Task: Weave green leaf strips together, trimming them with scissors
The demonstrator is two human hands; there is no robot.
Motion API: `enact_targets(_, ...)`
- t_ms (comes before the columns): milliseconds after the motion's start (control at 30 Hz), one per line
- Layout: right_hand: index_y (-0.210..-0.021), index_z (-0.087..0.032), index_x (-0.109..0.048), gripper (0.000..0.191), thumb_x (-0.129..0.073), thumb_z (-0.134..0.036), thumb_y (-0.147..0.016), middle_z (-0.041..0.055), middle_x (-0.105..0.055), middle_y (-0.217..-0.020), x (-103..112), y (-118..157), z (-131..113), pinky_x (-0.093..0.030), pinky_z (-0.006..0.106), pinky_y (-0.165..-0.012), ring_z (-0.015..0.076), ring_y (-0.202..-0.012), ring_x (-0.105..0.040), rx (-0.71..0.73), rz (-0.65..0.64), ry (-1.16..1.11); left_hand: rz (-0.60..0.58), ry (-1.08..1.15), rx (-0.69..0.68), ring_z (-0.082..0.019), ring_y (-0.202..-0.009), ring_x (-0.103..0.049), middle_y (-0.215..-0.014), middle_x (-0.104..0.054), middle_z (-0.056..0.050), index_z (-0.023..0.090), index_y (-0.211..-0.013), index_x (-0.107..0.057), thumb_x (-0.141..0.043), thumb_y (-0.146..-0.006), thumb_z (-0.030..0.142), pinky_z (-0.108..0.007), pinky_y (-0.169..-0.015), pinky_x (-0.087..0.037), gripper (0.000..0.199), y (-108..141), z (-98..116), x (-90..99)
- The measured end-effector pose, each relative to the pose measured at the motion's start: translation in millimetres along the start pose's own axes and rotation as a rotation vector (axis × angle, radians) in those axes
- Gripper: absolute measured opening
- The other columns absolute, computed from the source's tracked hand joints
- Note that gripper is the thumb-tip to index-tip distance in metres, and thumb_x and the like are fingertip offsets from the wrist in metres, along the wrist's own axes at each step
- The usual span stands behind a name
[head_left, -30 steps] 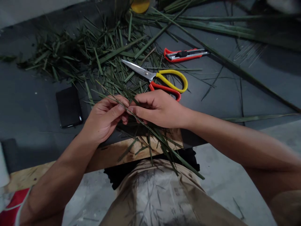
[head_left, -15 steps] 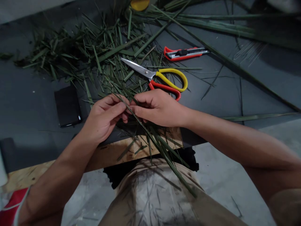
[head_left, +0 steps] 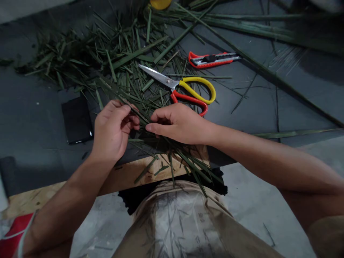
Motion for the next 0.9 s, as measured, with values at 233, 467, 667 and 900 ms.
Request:
enact_targets(233,-0.075,-0.015,-0.06,0.026,-0.063,-0.026,-0.098,-0.0047,-0.053,-0.065,1,1,-4,-0.031,0.026,-0.064,0.009,-0.066,-0.042,0.027,0.007,-0.02,-0.041,0.007,0.027,-0.01,-0.055,-0.056,-0.072,-0.067,0.002,0.02,-0.067,-0.061,-0.072,-0.074,0.02,-0.023,-0.049,-0.047,0.013,-4,-6,-1.0)
enact_targets(467,-0.077,-0.015,-0.06,0.025,-0.061,-0.027,-0.1,-0.0049,-0.056,-0.065,-2,2,-8,-0.032,0.025,-0.062,0.0082,-0.063,-0.044,0.056,-0.071,-0.116,-0.073,0.065,0.203,-0.01,-0.053,-0.049,-0.063,-0.06,0.002,0.021,-0.063,-0.059,-0.07,-0.071,0.018,-0.025,-0.051,-0.044,0.014,-5,-11,-0.5)
enact_targets(667,-0.073,-0.014,-0.06,0.029,-0.059,-0.024,-0.1,-0.0034,-0.062,-0.064,-1,0,-3,-0.034,0.024,-0.062,0.0067,-0.06,-0.047,-0.006,-0.071,-0.198,-0.048,0.069,0.163,-0.01,-0.055,-0.051,-0.067,-0.059,0.003,0.021,-0.067,-0.057,-0.074,-0.073,0.019,-0.025,-0.051,-0.044,0.018,-4,-10,-1.5)
enact_targets(900,-0.07,-0.013,-0.063,0.031,-0.058,-0.022,-0.1,-0.0036,-0.063,-0.06,-2,0,-1,-0.033,0.022,-0.059,0.0056,-0.056,-0.046,-0.058,-0.082,-0.17,0.026,0.061,0.051,-0.009,-0.052,-0.052,-0.063,-0.057,0.003,0.021,-0.063,-0.055,-0.065,-0.077,0.013,-0.023,-0.047,-0.042,0.019,-4,-5,2.7)
Point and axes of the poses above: each hand's wrist, its own y-axis away from the middle knuckle, its own x-axis out of the back of the hand, z = x × y, the point moved 8 cm from there along -y, towards the middle knuckle
